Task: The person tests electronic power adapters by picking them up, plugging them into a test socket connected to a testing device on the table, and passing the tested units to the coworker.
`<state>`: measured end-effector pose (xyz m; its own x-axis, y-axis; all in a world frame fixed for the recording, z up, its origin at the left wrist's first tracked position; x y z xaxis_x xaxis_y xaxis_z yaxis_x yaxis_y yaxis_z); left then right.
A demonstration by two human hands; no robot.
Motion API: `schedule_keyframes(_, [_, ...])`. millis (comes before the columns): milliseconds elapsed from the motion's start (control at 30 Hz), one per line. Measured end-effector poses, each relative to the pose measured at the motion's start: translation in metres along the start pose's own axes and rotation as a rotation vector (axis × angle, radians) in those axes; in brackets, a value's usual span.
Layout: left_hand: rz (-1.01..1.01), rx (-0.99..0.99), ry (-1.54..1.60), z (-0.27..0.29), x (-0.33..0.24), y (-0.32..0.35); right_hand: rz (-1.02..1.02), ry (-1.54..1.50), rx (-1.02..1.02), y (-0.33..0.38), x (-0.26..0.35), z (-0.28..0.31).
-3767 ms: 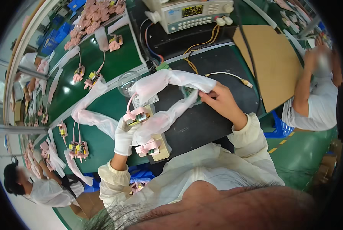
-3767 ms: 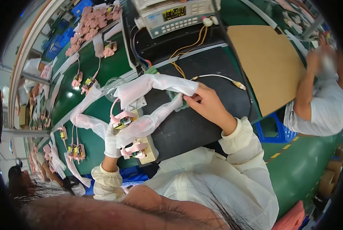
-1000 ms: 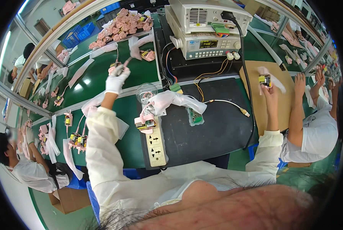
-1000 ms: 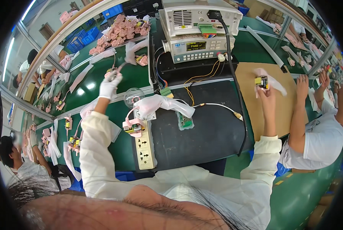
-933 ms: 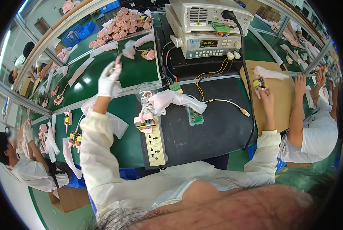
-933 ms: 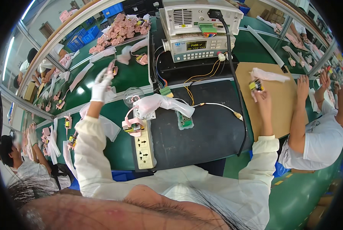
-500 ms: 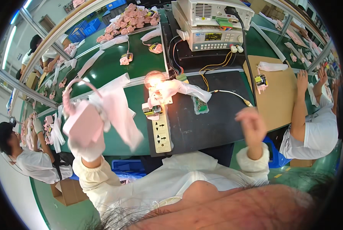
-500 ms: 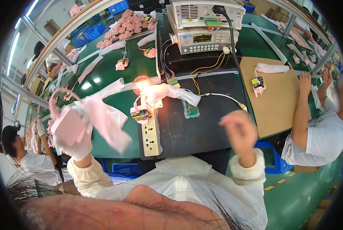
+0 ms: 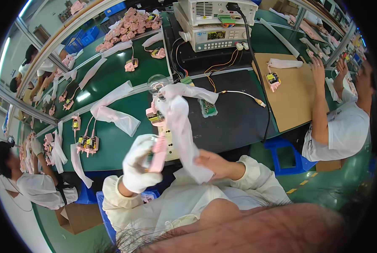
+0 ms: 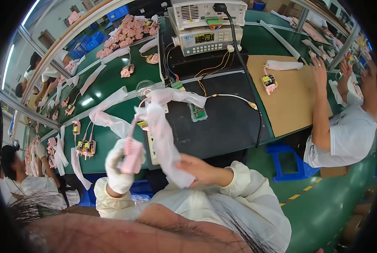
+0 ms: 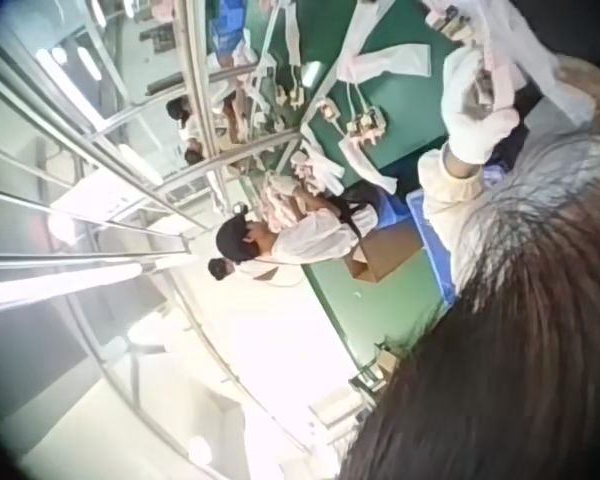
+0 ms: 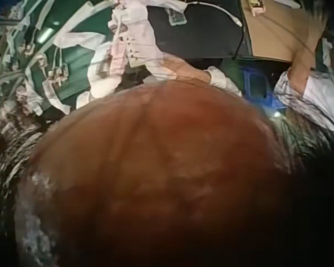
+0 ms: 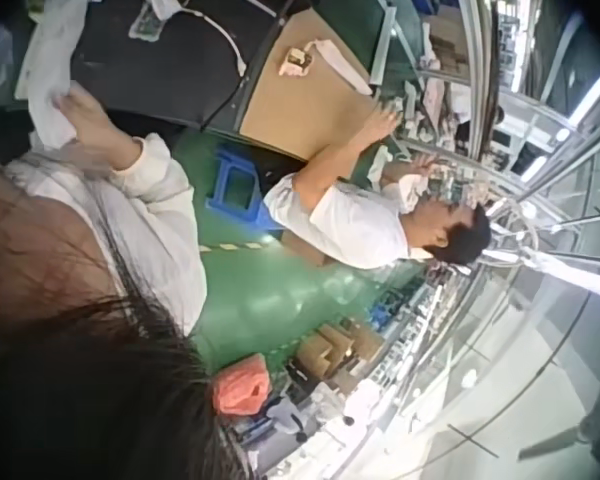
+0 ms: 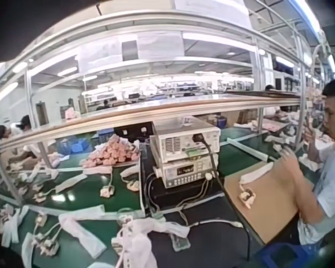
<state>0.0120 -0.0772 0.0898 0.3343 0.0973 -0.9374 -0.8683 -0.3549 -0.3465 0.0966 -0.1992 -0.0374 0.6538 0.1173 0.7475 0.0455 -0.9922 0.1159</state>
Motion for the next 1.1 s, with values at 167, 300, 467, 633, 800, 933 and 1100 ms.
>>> schedule_keyframes(167, [-0.046, -0.082, -0.446, -0.027, 0.019, 0.003, 0.152, 0.114, 0.099, 0.001, 0.024, 0.013])
schedule_keyframes(300, [-0.147, 0.113, -1.033, -0.071, 0.025, -0.006, 0.199, 0.384, -0.038, -0.006, 0.021, 0.007])
schedule_keyframes(467, [0.099, 0.314, -0.616, -0.053, 0.041, 0.012, 0.090, 0.509, -0.087, -0.004, 0.012, 0.015])
schedule_keyframes(633, [0.354, 0.272, -0.663, -0.019, 0.057, 0.012, 0.241, 0.970, -0.041, -0.013, 0.028, 0.023])
schedule_keyframes(800, [0.922, 0.099, 0.146, -0.008, 0.101, 0.035, 0.278, 1.168, 0.106, -0.024, 0.049, -0.007])
schedule_keyframes(933, [0.915, -0.112, 0.325, 0.012, 0.109, 0.034, 0.285, 0.641, -0.091, -0.019, 0.064, 0.019])
schedule_keyframes(1100, [0.635, -0.457, 0.340, 0.050, 0.133, 0.032, 0.143, -0.710, 0.106, -0.030, 0.060, 0.035])
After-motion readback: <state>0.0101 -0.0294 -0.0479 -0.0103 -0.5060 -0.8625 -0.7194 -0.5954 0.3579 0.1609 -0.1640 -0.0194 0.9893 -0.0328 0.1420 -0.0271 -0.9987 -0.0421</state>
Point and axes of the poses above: each hand's wrist, its own y-axis away from the middle knuckle, its own z-axis out of the back of the hand, x = y × z, the point moved 8 cm from there along -y, towards the middle knuckle, and after that the axes turned 3 degrees about y, right-handed, at the moved point
